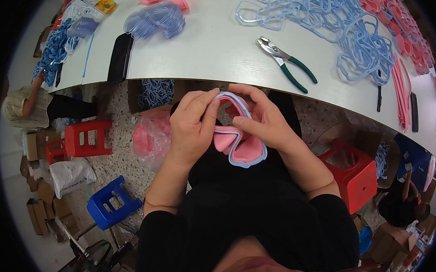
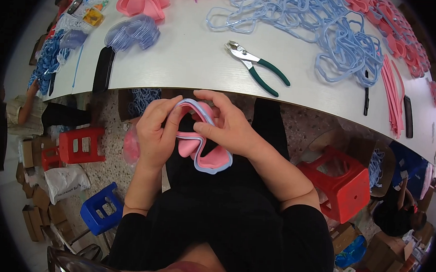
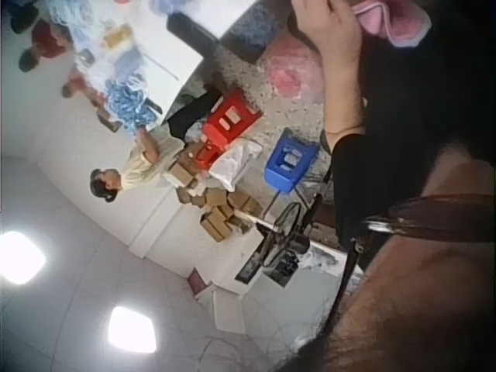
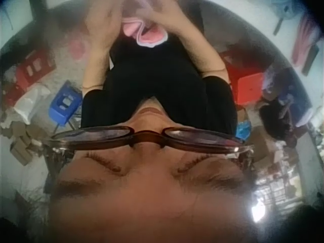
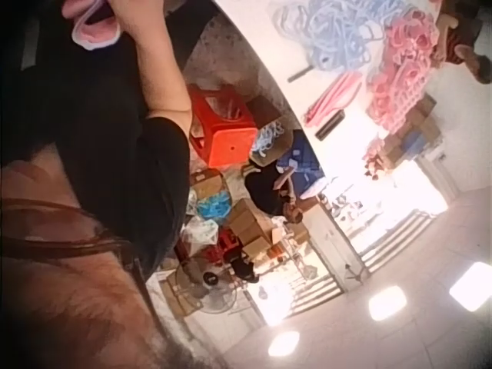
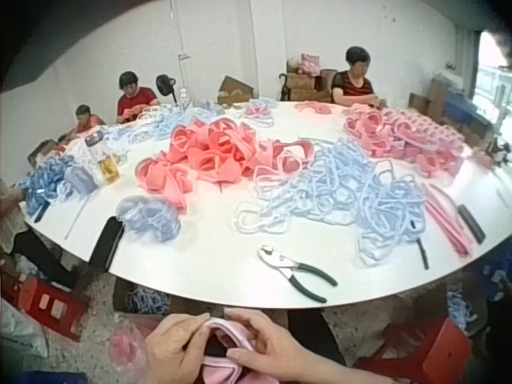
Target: Assembling pink and blue plastic mask components by hand and using pliers.
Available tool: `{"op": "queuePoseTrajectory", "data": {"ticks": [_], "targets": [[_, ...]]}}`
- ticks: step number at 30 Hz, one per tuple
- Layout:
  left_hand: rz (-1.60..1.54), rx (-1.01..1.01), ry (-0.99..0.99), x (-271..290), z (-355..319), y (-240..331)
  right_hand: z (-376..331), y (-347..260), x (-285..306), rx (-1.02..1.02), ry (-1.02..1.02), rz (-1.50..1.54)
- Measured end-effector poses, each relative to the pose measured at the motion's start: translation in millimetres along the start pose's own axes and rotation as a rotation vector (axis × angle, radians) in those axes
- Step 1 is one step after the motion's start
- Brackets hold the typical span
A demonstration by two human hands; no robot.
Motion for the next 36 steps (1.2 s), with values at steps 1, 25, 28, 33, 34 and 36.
{"op": "queuePoseTrajectory", "data": {"ticks": [1, 25, 28, 33, 34, 36], "targets": [[0.034, -0.026, 0.064, 3, 1, 0, -2, 0, 3, -0.013, -0.053, -0.081], [0.069, -0.412, -0.471, 25, 46, 20, -12, -12, 1, -0.138, -0.264, 0.266], [0.014, -0.33, -0.456, 30, 46, 10, -14, -22, 7, -0.085, -0.261, 0.247], [0.003, -0.136, -0.359, 33, 42, -9, -23, -10, 14, -0.096, -0.2, 0.083], [-0.012, -0.111, -0.368, 32, 40, -10, -25, -10, 12, -0.101, -0.202, 0.085], [-0.027, -0.079, -0.376, 33, 37, -11, -25, -8, 9, -0.159, -0.132, 0.142]]}}
Point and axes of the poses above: each hand's wrist, its own z-axis towards the middle knuckle, its own x-axis out of the back of the hand, y = z × x, the point moved 2 cm from there along z, towards the middle knuckle, and after that the axes turned 8 degrees about -z, right-handed, at the moved point
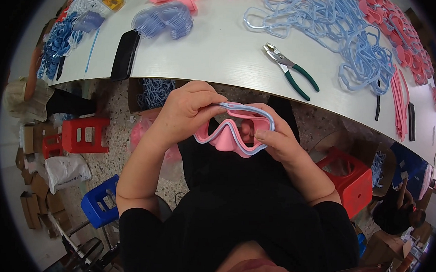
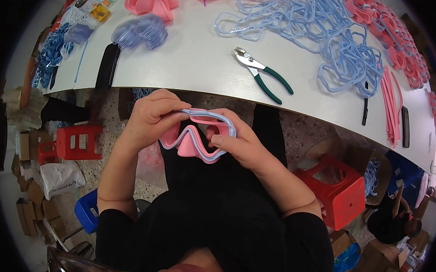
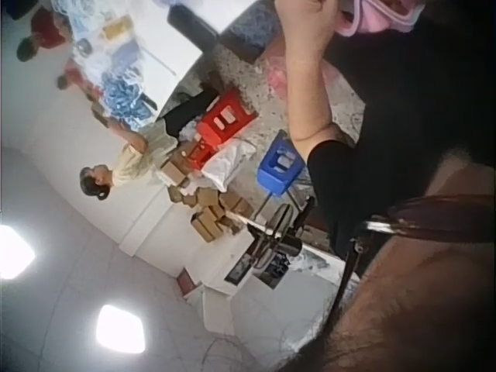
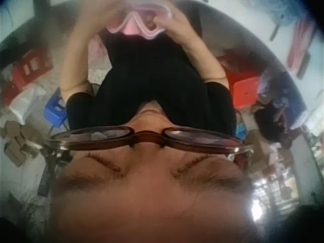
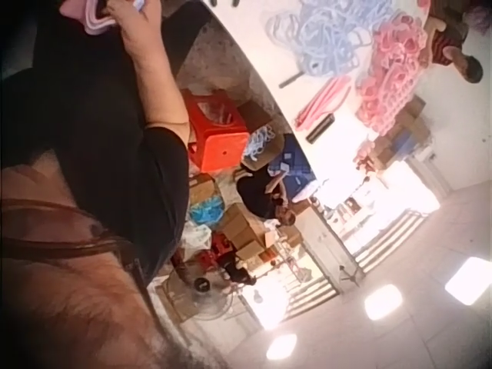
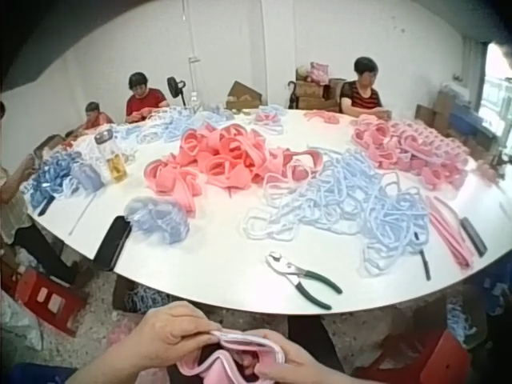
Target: Assembling pink and blue plastic mask components by hand and using pliers.
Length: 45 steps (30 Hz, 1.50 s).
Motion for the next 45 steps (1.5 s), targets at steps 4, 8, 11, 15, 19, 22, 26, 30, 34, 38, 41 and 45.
{"op": "queuePoseTrajectory", "data": {"ticks": [4, 8, 11, 15, 19, 22, 26, 30, 34, 38, 41, 45], "targets": [[-0.042, 0.041, -0.009, 3, -3, 2, 8, 6, -5, 0.076, 0.009, 0.092], [-0.073, 0.075, 0.008, 7, -6, -3, 11, 10, -3, 0.099, -0.061, 0.418], [-0.018, 0.082, 0.025, 4, -12, -6, 6, 8, -2, 0.038, -0.004, 0.272], [0.067, 0.017, 0.047, -6, -13, 0, 6, 2, 2, -0.081, 0.079, -0.012], [0.044, -0.02, 0.028, -5, -8, 6, 13, 1, -3, 0.006, 0.034, 0.209], [-0.011, 0.047, 0.056, 2, -9, 3, 16, 0, -3, -0.083, 0.074, 0.646], [-0.044, 0.089, 0.049, 1, -11, -1, 15, 29, 19, -0.06, -0.068, 0.691], [-0.076, 0.103, 0.027, -5, -16, -2, 18, 23, 15, -0.073, 0.051, 0.527], [-0.075, 0.113, 0.028, -2, -15, -4, 19, 12, 1, -0.018, 0.083, 0.429], [-0.09, 0.131, -0.007, 0, -17, -3, 21, 9, -1, 0.015, -0.058, 0.45], [-0.15, 0.122, 0.001, -1, -18, 1, 23, 16, 1, 0.001, -0.244, 0.767], [-0.182, 0.106, 0.015, -1, -18, 4, 26, 19, 1, -0.024, -0.423, 0.773]]}}
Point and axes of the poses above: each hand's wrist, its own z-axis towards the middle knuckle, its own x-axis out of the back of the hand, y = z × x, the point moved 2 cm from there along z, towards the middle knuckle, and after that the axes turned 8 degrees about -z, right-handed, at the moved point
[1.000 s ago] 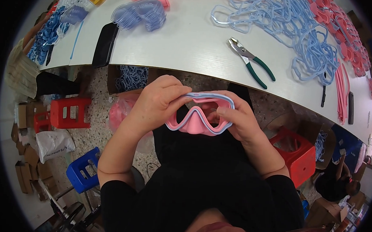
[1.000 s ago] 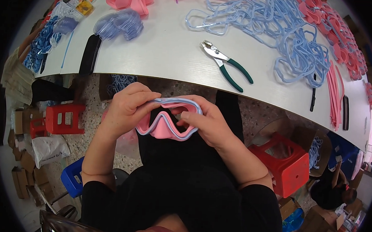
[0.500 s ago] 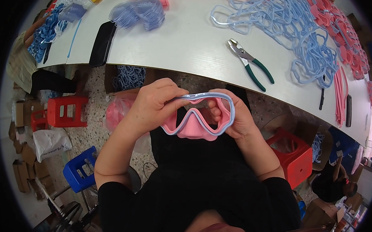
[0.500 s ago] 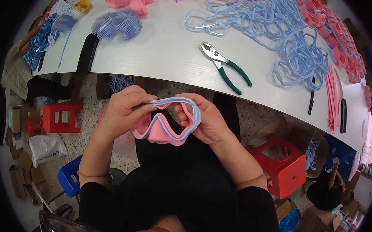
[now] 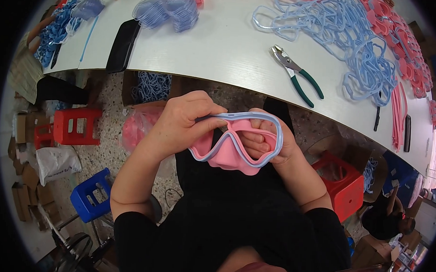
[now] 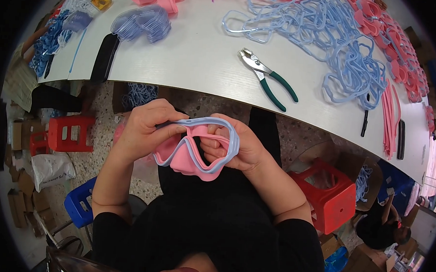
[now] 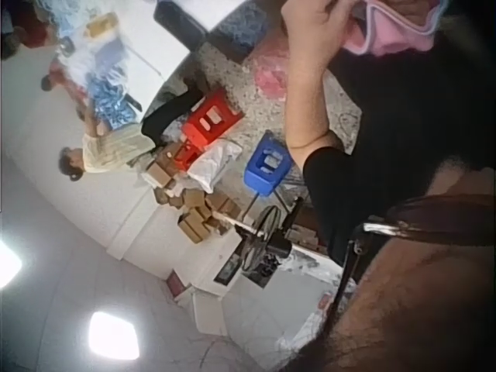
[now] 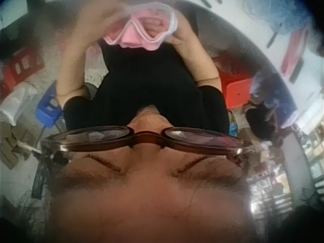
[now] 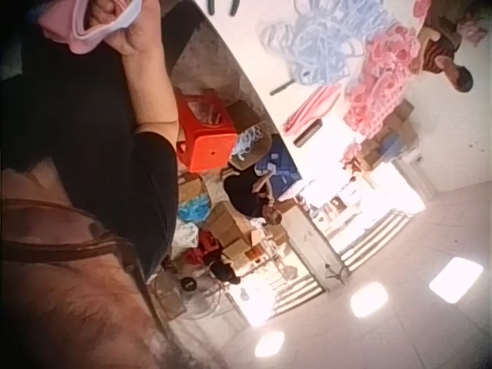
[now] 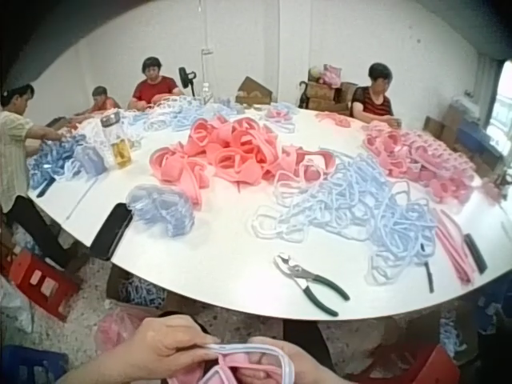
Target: Assembling pink and blue plastic mask components by hand and using pliers.
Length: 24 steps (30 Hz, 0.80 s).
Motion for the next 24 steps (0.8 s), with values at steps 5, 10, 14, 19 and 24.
{"op": "queuePoseTrajectory", "data": {"ticks": [5, 10, 14, 19, 24], "targets": [[0.097, 0.0, 0.028, 3, -2, 0, 3, 2, -6, 0.15, 0.2, 0.089], [0.084, -0.013, 0.041, 1, -9, -3, 3, -3, -21, 0.133, 0.119, -0.117], [0.162, -0.041, 0.06, 1, -8, -2, 1, -10, -30, 0.111, 0.322, -0.458], [0.206, -0.131, 0.06, -4, -7, 4, 0, -3, -18, 0.096, 0.365, -0.494], [0.206, -0.128, 0.056, -4, -9, 3, 2, 0, -26, 0.101, 0.392, -0.469]]}}
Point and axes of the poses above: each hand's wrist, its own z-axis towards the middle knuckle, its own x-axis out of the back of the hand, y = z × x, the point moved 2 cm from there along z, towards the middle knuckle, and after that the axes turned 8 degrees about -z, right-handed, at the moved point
